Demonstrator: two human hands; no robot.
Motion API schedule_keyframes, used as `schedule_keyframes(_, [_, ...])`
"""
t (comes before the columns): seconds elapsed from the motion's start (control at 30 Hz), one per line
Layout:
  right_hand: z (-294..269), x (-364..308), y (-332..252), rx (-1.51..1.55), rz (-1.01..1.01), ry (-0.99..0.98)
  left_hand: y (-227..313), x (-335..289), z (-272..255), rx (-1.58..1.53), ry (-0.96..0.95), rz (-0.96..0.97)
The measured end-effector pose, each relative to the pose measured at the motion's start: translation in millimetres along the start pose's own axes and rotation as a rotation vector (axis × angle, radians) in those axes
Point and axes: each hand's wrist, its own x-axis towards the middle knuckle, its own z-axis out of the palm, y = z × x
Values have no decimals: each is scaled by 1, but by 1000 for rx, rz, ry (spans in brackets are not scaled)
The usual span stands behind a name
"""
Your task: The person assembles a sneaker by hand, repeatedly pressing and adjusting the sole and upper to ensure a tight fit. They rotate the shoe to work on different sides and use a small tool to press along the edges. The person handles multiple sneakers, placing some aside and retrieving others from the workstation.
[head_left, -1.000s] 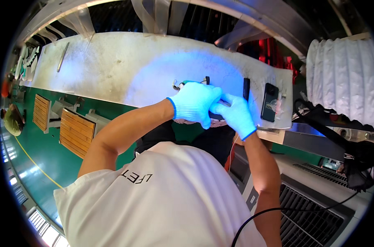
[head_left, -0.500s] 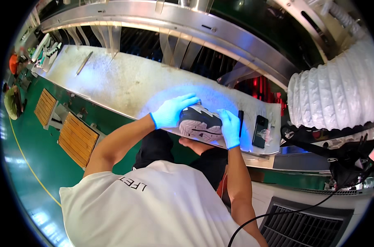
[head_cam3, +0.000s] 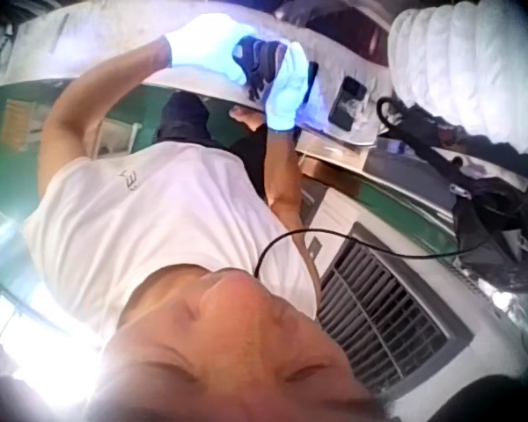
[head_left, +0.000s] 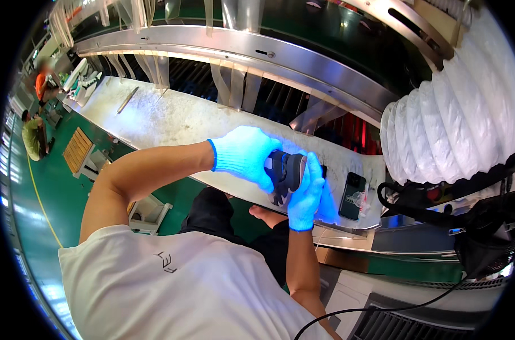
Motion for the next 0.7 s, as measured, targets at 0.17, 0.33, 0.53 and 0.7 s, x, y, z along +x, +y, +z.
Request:
schedule_keyframes(0.17, [-18, 26, 25, 167, -332, -163, 19, 8, 2, 82, -39, -88])
schedule_keyframes(0.33, [-28, 16, 22, -85, -486, -190, 26, 5, 6, 139, -26, -84])
schedule_keyframes(0.53, [-55, 1, -10, -135, -353, -284, 38, 3, 14, 179, -53, -79])
schedule_keyframes(0.7, [-51, -22, -14, -162, -259, -299, 36, 5, 15, 156, -163, -56])
